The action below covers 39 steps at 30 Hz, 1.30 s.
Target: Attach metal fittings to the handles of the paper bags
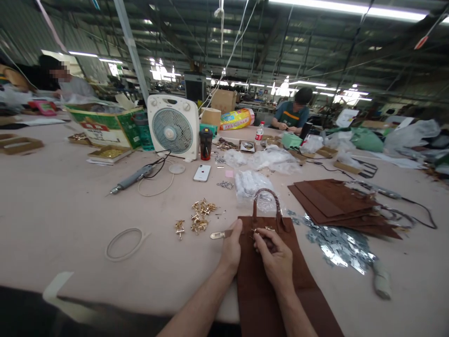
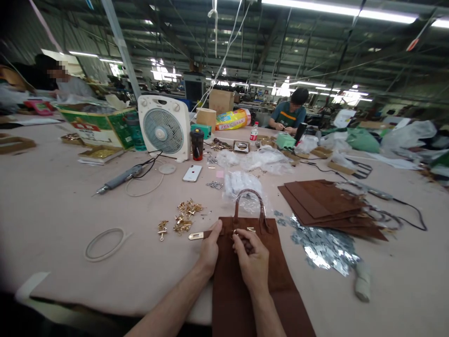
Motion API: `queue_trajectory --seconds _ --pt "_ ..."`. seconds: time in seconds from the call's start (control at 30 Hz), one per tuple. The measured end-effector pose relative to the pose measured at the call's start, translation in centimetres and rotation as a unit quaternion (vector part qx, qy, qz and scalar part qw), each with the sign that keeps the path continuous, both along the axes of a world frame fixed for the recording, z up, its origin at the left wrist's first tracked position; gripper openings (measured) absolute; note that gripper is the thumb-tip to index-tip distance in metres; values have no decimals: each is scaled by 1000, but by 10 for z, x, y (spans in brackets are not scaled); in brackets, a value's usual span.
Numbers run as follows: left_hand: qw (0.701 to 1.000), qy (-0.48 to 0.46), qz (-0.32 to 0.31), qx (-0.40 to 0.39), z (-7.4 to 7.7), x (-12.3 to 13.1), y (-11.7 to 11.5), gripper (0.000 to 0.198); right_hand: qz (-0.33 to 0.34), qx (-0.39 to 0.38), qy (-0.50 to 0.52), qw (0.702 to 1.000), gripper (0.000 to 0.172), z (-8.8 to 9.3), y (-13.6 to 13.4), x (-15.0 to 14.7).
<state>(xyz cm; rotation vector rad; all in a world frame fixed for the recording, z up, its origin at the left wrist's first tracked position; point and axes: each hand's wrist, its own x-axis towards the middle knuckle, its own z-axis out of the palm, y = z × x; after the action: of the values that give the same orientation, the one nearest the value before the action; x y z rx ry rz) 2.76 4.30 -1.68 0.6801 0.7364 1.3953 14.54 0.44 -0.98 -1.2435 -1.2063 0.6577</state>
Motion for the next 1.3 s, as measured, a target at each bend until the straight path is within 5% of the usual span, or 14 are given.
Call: queue_trajectory --seconds 0.6,0.97,1.3 --pt "992 110 27 55 6 -4 -4 42 -41 30 -58 997 35 -8 5 -12" --pt "985 152 53 57 -6 -4 -2 43 -41 53 -131 989 34 -6 11 -14" --pt "978 194 78 -5 -1 -2 -11 43 -83 17 -282 956 72 -11 14 -12"
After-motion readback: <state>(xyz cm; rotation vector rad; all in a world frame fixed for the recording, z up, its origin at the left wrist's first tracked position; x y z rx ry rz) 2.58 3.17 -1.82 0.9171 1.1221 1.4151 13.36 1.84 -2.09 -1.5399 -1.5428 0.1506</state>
